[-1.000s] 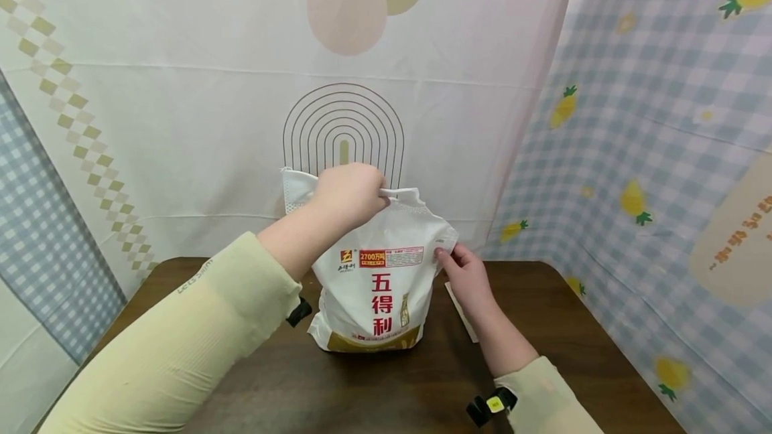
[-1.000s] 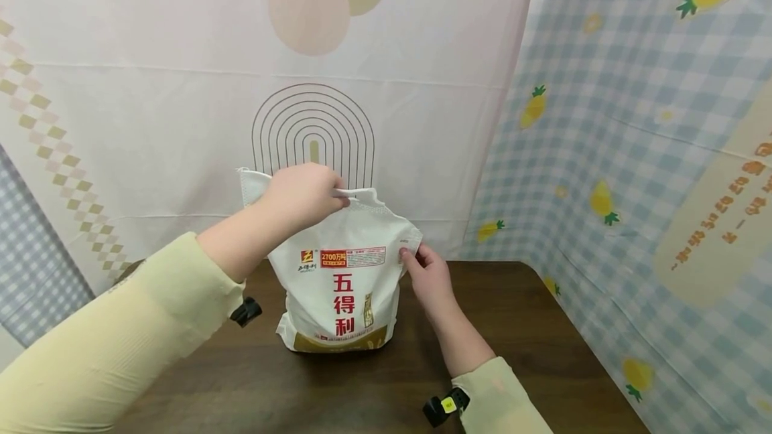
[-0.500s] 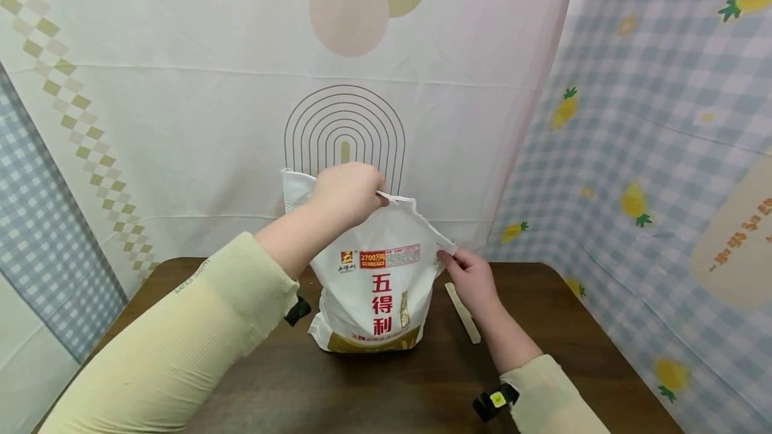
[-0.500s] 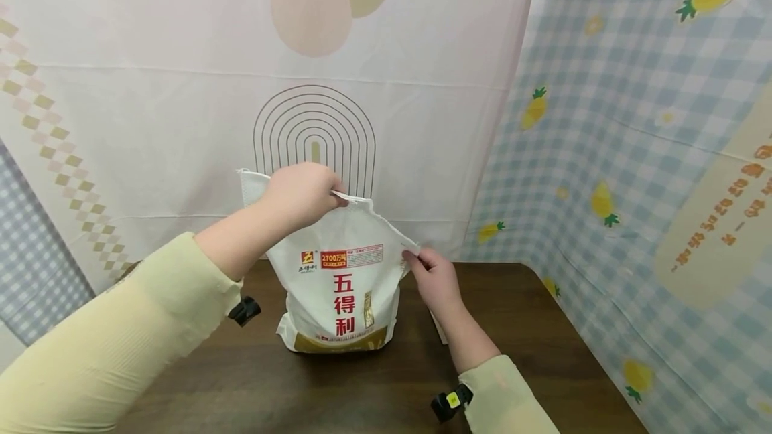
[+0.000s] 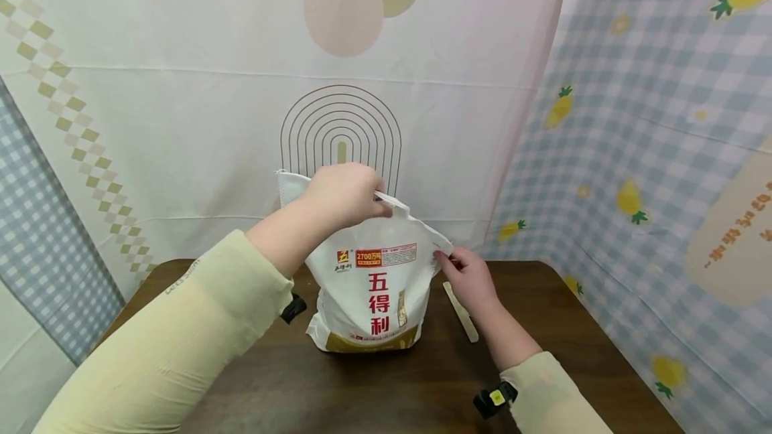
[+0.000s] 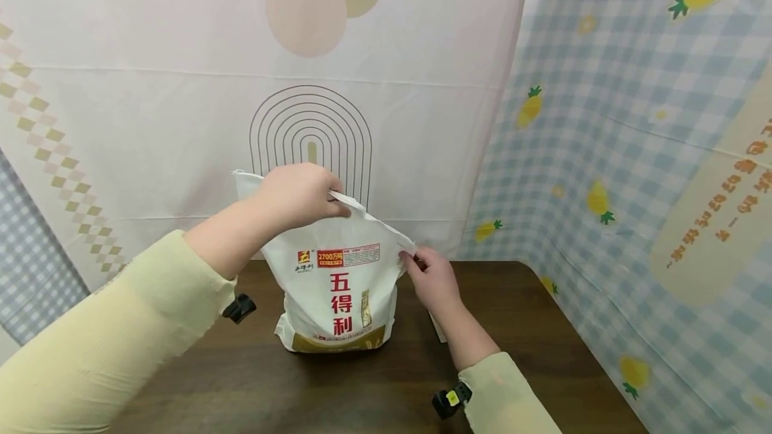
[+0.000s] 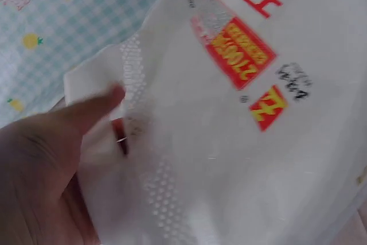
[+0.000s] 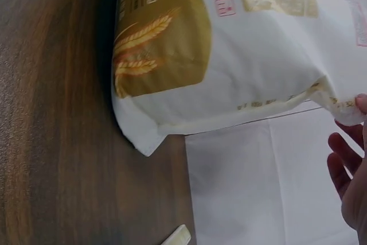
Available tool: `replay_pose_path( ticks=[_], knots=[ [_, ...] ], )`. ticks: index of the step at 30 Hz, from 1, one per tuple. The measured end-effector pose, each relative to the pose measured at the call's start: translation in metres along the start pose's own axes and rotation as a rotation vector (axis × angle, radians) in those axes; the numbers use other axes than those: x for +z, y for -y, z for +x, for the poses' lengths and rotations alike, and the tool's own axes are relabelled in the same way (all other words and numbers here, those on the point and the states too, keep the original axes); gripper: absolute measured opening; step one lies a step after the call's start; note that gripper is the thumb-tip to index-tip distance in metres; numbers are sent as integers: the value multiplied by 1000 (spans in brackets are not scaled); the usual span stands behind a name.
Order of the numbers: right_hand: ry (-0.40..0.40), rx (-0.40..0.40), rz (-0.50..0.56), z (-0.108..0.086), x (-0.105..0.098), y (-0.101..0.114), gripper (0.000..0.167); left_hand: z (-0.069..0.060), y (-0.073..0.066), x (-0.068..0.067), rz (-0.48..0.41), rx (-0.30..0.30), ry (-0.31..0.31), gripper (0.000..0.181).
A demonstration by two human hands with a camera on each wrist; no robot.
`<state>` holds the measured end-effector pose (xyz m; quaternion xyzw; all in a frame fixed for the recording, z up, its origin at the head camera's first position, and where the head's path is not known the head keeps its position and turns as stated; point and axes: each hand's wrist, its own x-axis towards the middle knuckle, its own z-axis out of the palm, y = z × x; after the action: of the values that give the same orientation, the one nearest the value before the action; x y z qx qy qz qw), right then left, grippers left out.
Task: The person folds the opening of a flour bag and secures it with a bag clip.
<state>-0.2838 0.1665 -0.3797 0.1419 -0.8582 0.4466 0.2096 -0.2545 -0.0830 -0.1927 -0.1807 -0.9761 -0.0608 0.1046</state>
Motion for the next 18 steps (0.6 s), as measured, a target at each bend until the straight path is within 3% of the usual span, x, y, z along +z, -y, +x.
replay_pose_path(
  ticks=[3,8,14,18],
  knots=[
    [70,49,109,0,-2,4,24,-1,-2,-2,0,20,28,45],
    [103,63,238,0,-6,13,35,-1,-11,-2,-50,-33,36,66],
    [121,176,504,11,-10,18,55,0,-17,-1,-24,-42,9,51],
    [165,238,486,15,-12,21,50,-1,-18,-2,7,-17,19,38]
  ],
)
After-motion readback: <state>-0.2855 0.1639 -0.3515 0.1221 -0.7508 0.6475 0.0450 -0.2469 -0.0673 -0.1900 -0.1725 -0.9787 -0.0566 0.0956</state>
